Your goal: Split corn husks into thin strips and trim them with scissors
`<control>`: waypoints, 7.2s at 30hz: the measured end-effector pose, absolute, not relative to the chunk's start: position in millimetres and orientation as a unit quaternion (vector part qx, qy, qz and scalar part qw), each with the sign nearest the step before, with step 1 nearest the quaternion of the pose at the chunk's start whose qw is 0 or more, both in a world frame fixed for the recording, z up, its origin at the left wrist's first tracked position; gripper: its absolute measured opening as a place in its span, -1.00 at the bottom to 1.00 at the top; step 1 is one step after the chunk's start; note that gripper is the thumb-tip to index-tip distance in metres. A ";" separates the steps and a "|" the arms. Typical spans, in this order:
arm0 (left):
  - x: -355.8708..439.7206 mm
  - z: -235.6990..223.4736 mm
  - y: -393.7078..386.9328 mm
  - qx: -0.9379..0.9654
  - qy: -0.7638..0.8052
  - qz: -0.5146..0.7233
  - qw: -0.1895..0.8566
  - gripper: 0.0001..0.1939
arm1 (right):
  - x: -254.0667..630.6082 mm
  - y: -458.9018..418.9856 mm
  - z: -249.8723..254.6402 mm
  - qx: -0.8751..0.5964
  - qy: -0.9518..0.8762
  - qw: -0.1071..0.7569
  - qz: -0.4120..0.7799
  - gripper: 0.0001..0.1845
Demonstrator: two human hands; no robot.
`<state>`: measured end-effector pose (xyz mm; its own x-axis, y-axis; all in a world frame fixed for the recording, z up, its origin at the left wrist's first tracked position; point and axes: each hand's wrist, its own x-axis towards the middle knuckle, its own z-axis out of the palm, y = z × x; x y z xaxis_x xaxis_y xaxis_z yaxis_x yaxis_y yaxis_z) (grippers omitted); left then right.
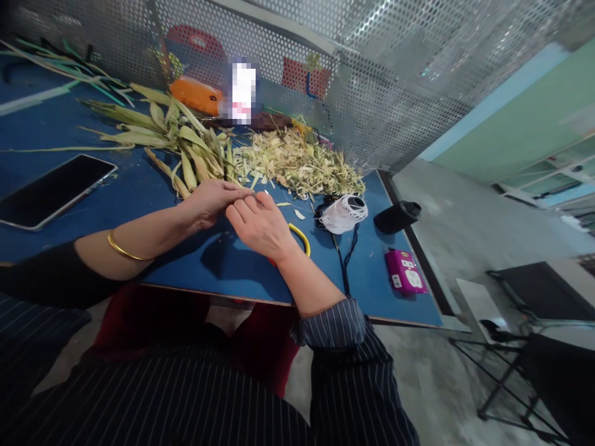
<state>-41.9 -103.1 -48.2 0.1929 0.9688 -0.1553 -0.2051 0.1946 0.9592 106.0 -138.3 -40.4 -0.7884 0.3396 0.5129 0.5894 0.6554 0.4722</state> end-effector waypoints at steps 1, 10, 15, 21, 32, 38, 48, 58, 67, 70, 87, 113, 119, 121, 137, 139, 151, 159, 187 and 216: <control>-42.5 -48.8 -102.0 0.438 0.438 0.466 0.632 -0.78 | 106.0 -138.7 -41.1 -0.258 -0.895 0.198 -0.306 -0.70; -49.8 -36.2 -102.8 0.457 0.409 0.453 0.647 -0.73 | 109.4 -135.1 -43.7 -0.336 -0.874 0.292 -0.197 -0.72; -47.9 -31.4 -107.5 0.463 0.410 0.462 0.636 -0.78 | 109.3 -134.4 -44.1 -0.290 -0.888 0.275 -0.226 -0.73; -44.4 -36.6 -108.1 0.462 0.427 0.481 0.610 -0.80 | 108.2 -135.1 -44.8 -0.277 -0.910 0.253 -0.175 -0.69; -46.0 -24.4 -109.2 0.455 0.450 0.474 0.604 -0.71 | 120.3 -121.5 -45.1 -0.478 -0.811 0.335 -0.035 -0.73; -45.7 -26.4 -105.3 0.477 0.450 0.485 0.579 -0.79 | 117.1 -126.9 -40.7 -0.452 -0.814 0.364 -0.015 -0.62; -52.3 -29.6 -104.0 0.560 0.418 0.377 0.608 -0.83 | 122.1 -112.1 -41.8 -0.459 -0.583 0.508 0.437 -0.53; -42.6 -28.2 -115.9 0.597 0.420 0.360 0.581 -0.74 | 114.5 -113.7 -45.6 -0.463 -0.576 0.545 0.396 -0.74; -43.0 -34.4 -112.5 0.625 0.386 0.347 0.583 -0.83 | 115.7 -111.6 -48.5 -0.500 -0.543 0.584 0.338 -0.73; -44.0 -33.5 -113.0 0.629 0.395 0.333 0.581 -0.82 | 120.7 -108.3 -49.5 -0.504 -0.572 0.563 0.321 -0.77; -42.7 -27.8 -121.7 0.640 0.366 0.315 0.598 -0.66 | 119.1 -112.8 -48.2 -0.477 -0.647 0.528 0.274 -0.77; -37.4 -40.1 -109.9 0.426 0.367 0.518 0.645 -0.68 | 106.0 -126.4 -48.2 -0.463 -0.717 0.402 0.331 -0.68; -38.3 -38.3 -111.8 0.407 0.405 0.534 0.621 -0.70 | 104.1 -130.9 -43.1 -0.441 -0.740 0.381 0.334 -0.67; -39.3 -36.9 -111.3 0.409 0.408 0.524 0.626 -0.69 | 104.2 -132.0 -43.1 -0.444 -0.747 0.371 0.327 -0.67; -46.4 -31.7 -109.3 0.543 0.431 0.446 0.566 -0.81 | 114.8 -123.7 -43.1 -0.472 -0.812 0.341 0.030 -0.71; -44.8 -33.4 -109.4 0.555 0.434 0.455 0.545 -0.83 | 113.1 -127.0 -41.1 -0.465 -0.813 0.345 0.062 -0.70; -48.1 -33.1 -100.7 0.549 0.419 0.447 0.569 -0.83 | 113.6 -125.8 -43.2 -0.488 -0.715 0.418 0.274 -0.57; -47.9 -30.5 -107.8 0.614 0.410 0.390 0.551 -0.71 | 115.9 -112.7 -45.3 -0.471 -0.535 0.554 0.430 -0.68; -45.3 -36.9 -114.0 0.650 0.383 0.311 0.577 -0.73 | 125.0 -111.4 -44.6 -0.468 -0.695 0.518 0.171 -0.82; -66.0 -18.7 -92.2 0.435 0.461 0.532 0.561 -0.79 | 143.9 -113.4 -22.5 -0.535 -0.591 0.595 0.103 -0.73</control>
